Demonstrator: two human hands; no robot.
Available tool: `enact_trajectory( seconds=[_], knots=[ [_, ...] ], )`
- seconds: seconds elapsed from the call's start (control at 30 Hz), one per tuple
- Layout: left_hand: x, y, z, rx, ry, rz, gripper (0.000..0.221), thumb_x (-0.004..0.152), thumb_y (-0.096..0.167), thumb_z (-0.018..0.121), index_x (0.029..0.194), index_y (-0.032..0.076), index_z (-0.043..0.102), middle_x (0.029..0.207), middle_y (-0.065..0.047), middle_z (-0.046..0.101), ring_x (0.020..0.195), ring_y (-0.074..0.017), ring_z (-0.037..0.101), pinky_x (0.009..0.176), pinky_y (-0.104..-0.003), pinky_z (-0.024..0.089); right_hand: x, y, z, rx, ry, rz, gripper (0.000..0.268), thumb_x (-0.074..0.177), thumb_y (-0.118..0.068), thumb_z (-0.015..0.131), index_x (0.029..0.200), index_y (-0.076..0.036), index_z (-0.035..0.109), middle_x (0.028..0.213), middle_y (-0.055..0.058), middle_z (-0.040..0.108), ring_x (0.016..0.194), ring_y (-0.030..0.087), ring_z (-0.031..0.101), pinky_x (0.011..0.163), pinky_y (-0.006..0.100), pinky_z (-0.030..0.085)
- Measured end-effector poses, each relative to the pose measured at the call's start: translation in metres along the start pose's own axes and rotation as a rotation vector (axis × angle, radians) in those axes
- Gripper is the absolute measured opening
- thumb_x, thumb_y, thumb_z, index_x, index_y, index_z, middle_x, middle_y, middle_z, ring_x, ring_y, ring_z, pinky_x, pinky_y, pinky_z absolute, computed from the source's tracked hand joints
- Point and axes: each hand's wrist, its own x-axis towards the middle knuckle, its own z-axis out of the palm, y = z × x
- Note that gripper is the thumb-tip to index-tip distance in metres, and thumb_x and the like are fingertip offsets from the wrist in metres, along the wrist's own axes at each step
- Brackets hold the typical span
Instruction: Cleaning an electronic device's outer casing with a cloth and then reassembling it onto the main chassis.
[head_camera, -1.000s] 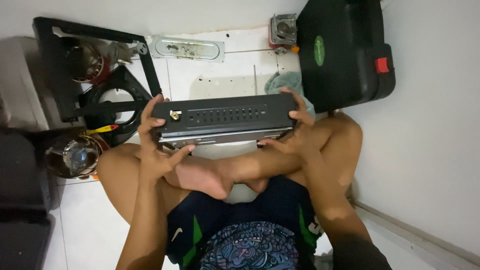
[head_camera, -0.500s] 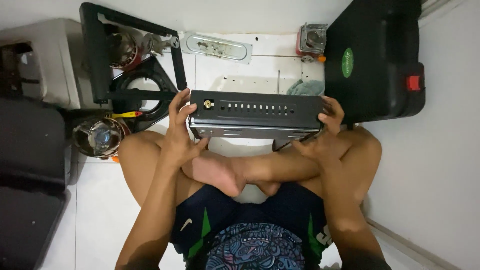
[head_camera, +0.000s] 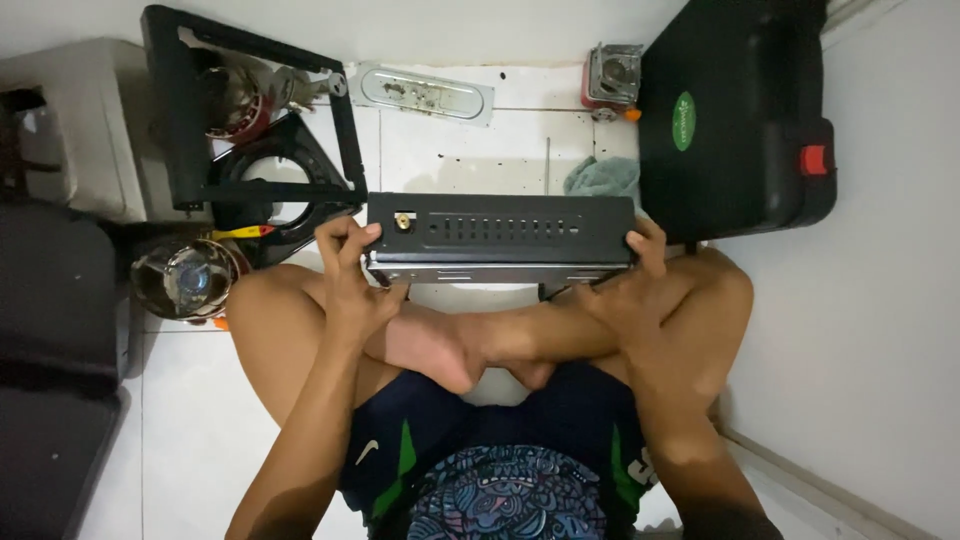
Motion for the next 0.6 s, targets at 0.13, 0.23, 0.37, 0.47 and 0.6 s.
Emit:
enact_trajectory(
  seconds=[0.13,0.23,0.37,0.47,0.6],
  knots=[
    [0.006,0.008,-0.004,0.007,-0.009,-0.005,0.081,0.066,-0.009,0.080,0.139,0.011,0.050,0.111,-0.019,0.040,0.095,-0.0388,0.049,0.085,-0.047,0.046,-0.014,0.011,-0.002,0.018,-0.010,-0.022,0.072,0.084,-0.017,0.084,0.134,0.006,0.039,0.126,0.024,0.045,0.113,0.049,0.055,0.097,0.057,0.049],
    [0.007,0.008,-0.006,-0.002,-0.039,0.005,0.080,0.068,-0.011,0.078,0.139,0.008,0.046,0.116,-0.021,0.040,0.102,-0.0416,0.050,0.087,-0.049,0.046,-0.017,0.013,-0.002,0.051,0.005,0.107,0.076,0.079,-0.021,0.092,0.132,-0.002,0.041,0.133,0.035,0.047,0.116,0.051,0.060,0.101,0.057,0.051],
    [0.005,0.011,-0.010,-0.072,-0.112,0.006,0.092,0.067,-0.004,0.083,0.146,0.004,0.036,0.129,-0.027,0.037,0.118,-0.0466,0.044,0.098,-0.054,0.042,-0.023,0.018,-0.003,0.125,0.011,0.105,0.072,0.083,-0.024,0.088,0.134,-0.005,0.042,0.135,0.036,0.047,0.119,0.048,0.058,0.102,0.058,0.048],
    [-0.015,0.011,-0.020,-0.150,-0.092,-0.056,0.098,0.075,0.013,0.082,0.152,0.001,0.024,0.138,-0.026,0.032,0.128,-0.0427,0.040,0.106,-0.053,0.040,-0.021,0.018,0.000,0.113,0.009,0.077,0.074,0.081,-0.023,0.089,0.134,-0.006,0.040,0.131,0.035,0.047,0.115,0.049,0.056,0.100,0.061,0.047],
    [-0.093,0.064,-0.019,-0.578,0.368,-0.944,0.065,0.095,0.021,0.061,0.150,-0.004,0.035,0.148,-0.028,0.042,0.131,-0.0405,0.046,0.121,-0.057,0.029,-0.018,0.013,0.000,0.088,0.056,0.096,0.076,0.078,-0.029,0.092,0.130,-0.007,0.042,0.130,0.036,0.050,0.112,0.049,0.059,0.094,0.057,0.050]
  ],
)
